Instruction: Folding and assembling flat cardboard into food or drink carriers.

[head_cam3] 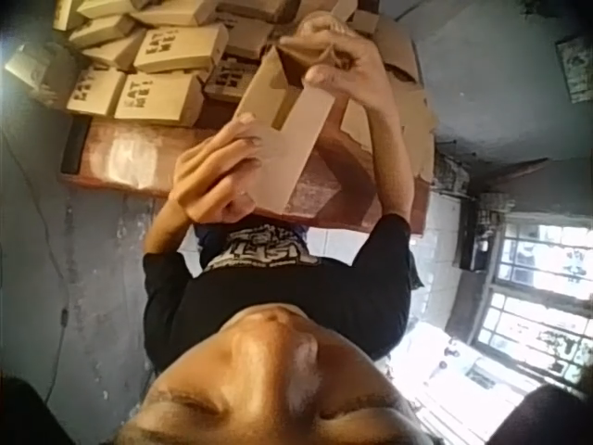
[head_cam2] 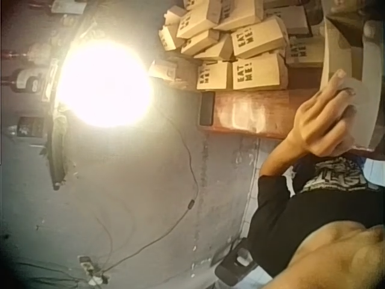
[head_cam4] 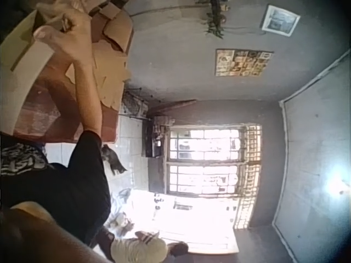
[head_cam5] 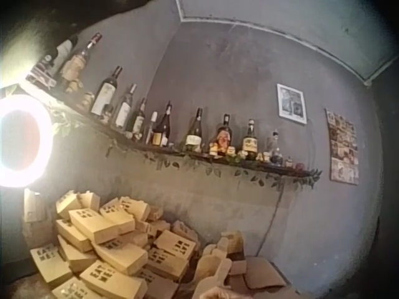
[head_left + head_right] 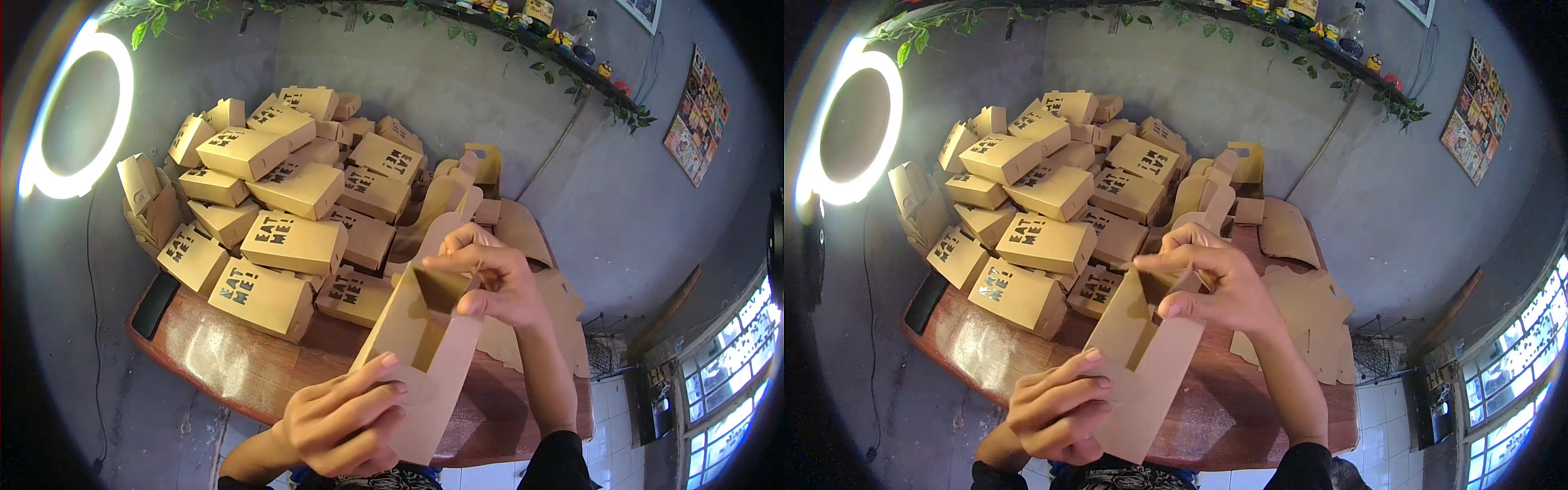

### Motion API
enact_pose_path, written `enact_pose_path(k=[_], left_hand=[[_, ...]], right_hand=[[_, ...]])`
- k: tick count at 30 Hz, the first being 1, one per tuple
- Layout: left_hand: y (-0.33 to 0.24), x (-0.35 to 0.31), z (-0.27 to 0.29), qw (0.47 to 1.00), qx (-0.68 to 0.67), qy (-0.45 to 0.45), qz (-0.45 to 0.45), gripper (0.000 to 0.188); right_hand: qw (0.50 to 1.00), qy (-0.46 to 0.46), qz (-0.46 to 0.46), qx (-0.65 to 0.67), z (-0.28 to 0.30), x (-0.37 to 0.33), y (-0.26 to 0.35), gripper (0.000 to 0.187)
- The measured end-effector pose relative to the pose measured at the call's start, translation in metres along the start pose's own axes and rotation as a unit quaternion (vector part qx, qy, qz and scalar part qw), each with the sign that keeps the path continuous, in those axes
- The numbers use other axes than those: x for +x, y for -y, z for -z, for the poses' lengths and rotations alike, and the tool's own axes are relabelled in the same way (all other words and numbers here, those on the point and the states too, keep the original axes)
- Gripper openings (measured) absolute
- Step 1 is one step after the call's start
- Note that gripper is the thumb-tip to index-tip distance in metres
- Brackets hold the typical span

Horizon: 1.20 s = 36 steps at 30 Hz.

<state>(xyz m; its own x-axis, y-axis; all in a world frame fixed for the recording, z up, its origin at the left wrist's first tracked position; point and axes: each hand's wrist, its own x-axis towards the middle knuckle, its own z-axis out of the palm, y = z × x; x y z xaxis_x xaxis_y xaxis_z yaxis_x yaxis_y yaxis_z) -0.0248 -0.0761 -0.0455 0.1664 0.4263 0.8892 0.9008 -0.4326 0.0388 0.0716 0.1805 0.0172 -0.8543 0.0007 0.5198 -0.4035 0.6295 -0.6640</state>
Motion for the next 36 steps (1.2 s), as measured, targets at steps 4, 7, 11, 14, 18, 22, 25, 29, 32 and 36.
enact_pose_path(k=[4,7,11,14,18,22,25,29,32,36], left_hand=[[-0.005,0.005,-0.010,0.999,0.024,-0.033,-0.023,0.016],[-0.002,0.010,-0.008,0.998,0.028,-0.039,-0.042,0.017],[0.009,0.025,0.000,0.997,-0.003,-0.043,-0.064,0.017],[0.023,0.032,0.005,0.994,-0.096,-0.059,-0.007,0.021],[0.043,0.034,0.010,0.970,-0.200,-0.101,0.089,0.024],[0.057,0.024,-0.005,0.947,-0.284,-0.132,0.068,0.032],[0.056,0.019,-0.014,0.933,-0.321,-0.138,0.091,0.039],[0.056,0.018,-0.019,0.938,-0.306,-0.145,0.076,0.043],[0.050,0.021,-0.017,0.943,-0.296,-0.131,0.080,0.045],[0.048,0.021,-0.018,0.944,-0.289,-0.137,0.084,0.046]], right_hand=[[0.987,-0.004,-0.030,0.158,0.000,0.000,-0.004,0.026],[0.975,0.014,-0.005,0.222,0.005,-0.004,-0.014,0.032],[0.961,0.102,-0.034,0.255,0.016,-0.014,-0.009,0.054],[0.941,0.125,-0.116,0.292,0.020,-0.024,0.000,0.068],[0.951,0.101,-0.183,0.227,0.016,-0.030,0.018,0.078],[0.987,0.076,-0.127,0.066,0.012,-0.047,0.026,0.069],[0.991,0.038,-0.086,0.094,0.002,-0.061,0.025,0.061],[0.996,0.025,-0.081,0.032,-0.003,-0.061,0.038,0.050],[0.995,0.028,-0.095,0.018,0.001,-0.060,0.039,0.045],[0.987,-0.008,-0.115,0.108,0.004,-0.062,0.039,0.036]])
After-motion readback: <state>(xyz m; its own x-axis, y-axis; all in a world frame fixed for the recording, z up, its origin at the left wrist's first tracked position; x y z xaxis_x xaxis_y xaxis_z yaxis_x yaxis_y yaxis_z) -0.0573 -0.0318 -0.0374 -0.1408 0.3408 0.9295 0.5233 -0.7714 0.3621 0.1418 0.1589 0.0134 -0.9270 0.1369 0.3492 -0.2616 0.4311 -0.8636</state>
